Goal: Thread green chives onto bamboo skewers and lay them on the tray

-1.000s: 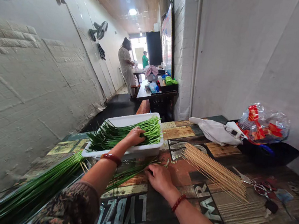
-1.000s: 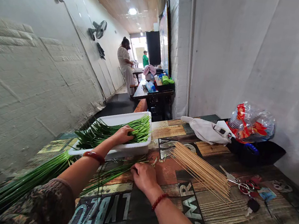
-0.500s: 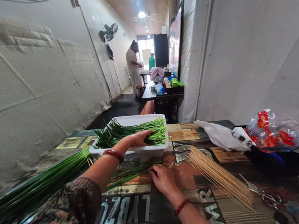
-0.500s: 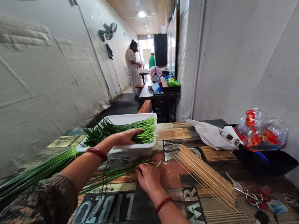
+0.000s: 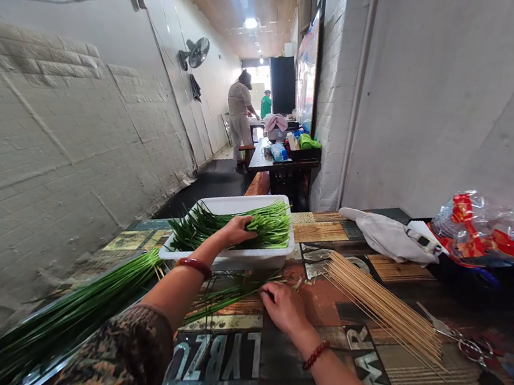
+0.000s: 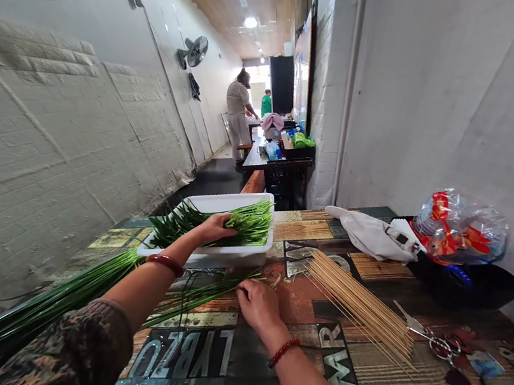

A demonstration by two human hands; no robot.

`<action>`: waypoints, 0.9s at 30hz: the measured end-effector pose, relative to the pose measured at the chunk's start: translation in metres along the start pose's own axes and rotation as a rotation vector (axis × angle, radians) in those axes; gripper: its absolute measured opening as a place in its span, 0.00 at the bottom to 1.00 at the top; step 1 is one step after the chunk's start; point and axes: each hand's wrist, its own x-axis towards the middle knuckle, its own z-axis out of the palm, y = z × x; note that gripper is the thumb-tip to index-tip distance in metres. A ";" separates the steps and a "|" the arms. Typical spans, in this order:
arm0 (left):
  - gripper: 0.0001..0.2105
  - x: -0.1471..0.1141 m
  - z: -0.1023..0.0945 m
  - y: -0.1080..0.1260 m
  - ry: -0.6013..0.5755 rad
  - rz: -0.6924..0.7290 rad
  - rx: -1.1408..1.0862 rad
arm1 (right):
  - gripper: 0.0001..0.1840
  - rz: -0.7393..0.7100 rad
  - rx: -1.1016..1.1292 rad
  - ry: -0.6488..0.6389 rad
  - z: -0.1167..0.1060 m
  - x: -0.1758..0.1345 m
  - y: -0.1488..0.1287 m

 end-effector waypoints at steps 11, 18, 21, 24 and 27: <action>0.12 0.002 0.013 0.001 -0.145 0.066 0.193 | 0.12 0.004 -0.017 0.002 0.005 0.001 0.004; 0.26 0.011 0.010 -0.004 -0.255 0.075 0.275 | 0.11 0.002 -0.023 -0.013 0.002 0.000 0.003; 0.24 0.011 0.012 -0.001 -0.246 0.082 0.249 | 0.11 -0.002 -0.023 -0.008 0.001 0.000 0.002; 0.14 0.007 0.013 0.004 -0.205 0.063 0.186 | 0.11 -0.013 -0.011 0.000 0.000 0.000 0.002; 0.11 0.002 0.003 0.007 -0.139 0.010 0.080 | 0.12 -0.010 -0.014 0.003 0.000 0.000 0.001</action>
